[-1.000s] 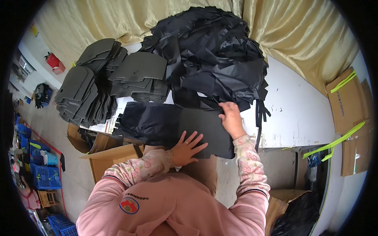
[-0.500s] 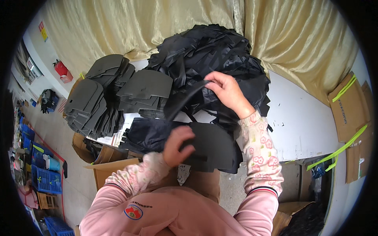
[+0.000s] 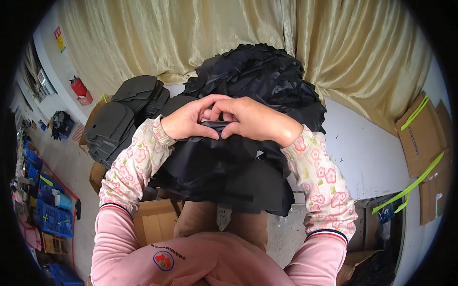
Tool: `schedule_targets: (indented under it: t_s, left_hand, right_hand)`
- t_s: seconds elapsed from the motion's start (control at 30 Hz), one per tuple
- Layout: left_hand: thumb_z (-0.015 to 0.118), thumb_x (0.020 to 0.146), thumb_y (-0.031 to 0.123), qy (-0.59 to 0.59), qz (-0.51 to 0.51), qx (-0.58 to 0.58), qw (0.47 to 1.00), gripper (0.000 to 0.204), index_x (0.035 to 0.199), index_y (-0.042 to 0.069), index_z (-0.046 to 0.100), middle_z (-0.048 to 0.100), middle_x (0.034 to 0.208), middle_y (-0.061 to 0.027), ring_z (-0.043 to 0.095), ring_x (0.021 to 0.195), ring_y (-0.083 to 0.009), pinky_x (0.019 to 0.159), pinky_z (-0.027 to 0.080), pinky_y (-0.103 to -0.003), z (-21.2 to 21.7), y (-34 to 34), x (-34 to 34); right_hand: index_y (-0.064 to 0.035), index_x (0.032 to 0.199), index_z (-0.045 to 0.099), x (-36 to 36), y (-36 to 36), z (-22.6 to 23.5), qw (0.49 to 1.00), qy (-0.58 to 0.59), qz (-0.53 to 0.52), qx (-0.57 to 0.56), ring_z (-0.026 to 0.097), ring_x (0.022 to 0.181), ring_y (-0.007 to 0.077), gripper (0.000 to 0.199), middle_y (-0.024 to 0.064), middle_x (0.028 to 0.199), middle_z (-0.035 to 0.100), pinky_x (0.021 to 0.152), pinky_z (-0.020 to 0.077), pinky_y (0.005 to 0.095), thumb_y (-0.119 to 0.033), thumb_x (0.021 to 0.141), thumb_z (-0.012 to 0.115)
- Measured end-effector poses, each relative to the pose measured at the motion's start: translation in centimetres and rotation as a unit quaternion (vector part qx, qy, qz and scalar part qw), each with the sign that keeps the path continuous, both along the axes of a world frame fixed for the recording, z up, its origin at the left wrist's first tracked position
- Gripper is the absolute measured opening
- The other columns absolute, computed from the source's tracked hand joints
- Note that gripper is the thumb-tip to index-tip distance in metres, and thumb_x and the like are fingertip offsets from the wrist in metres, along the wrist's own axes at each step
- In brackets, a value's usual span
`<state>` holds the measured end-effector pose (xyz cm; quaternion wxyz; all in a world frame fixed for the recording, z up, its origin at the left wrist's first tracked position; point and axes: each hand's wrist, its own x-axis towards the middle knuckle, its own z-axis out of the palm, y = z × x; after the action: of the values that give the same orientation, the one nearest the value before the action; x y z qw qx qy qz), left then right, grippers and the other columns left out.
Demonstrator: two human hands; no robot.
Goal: The person is sorting and stacking black fabric or semi-rigid pieces on a workbench in a manufacturing environment.
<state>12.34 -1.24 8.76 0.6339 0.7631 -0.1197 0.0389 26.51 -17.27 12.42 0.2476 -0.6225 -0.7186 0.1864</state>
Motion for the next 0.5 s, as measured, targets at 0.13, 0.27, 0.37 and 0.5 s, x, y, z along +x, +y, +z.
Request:
schedule_targets:
  t_s: [0.13,0.27,0.37,0.5]
  left_hand:
    - [0.067,0.078,-0.010,0.033,0.024,-0.015,0.999,0.067,0.138,0.004,0.039,0.060,0.109,-0.0039,0.056,0.104,-0.0093,0.092,0.045,-0.025,0.3,0.9,-1.3]
    - [0.066,0.078,-0.008,0.083,-0.014,-0.099,0.991,0.062,0.135,0.003,0.044,0.061,0.109,-0.0042,0.057,0.101,-0.0085,0.088,0.047,-0.024,1.4,1.6,-3.5]
    - [0.066,0.078,-0.007,0.047,-0.015,-0.086,0.995,0.061,0.135,0.002,0.044,0.060,0.113,-0.0049,0.057,0.104,-0.0100,0.091,0.046,-0.024,1.8,1.7,-4.8]
    - [0.065,0.081,-0.004,0.074,-0.017,-0.084,0.994,0.061,0.137,-0.001,0.041,0.058,0.121,-0.0057,0.055,0.109,-0.0091,0.093,0.045,-0.024,1.4,2.1,-5.7]
  right_hand:
    - [-0.0062,0.115,0.053,0.9,-0.4,-2.3,0.995,0.095,0.030,0.026,0.050,0.077,0.0107,0.048,-0.0011,0.086,0.054,0.073,0.0450,0.0267,-0.003,0.073,0.076]
    - [-0.0057,0.108,0.054,1.7,-0.2,-5.0,0.990,0.138,-0.023,-0.029,0.051,0.078,0.0089,0.036,-0.0014,0.084,0.055,0.073,0.0449,0.0253,-0.003,0.078,0.072]
    - [-0.0034,0.091,0.058,1.8,0.3,-5.7,0.991,0.134,-0.005,-0.018,0.050,0.076,0.0054,0.012,-0.0020,0.079,0.055,0.072,0.0446,0.0237,-0.006,0.085,0.067]
    - [-0.0026,0.091,0.056,2.7,0.5,-4.6,0.976,0.210,0.016,0.046,0.050,0.076,0.0030,0.009,-0.0053,0.081,0.055,0.067,0.0415,0.0188,-0.010,0.091,0.061]
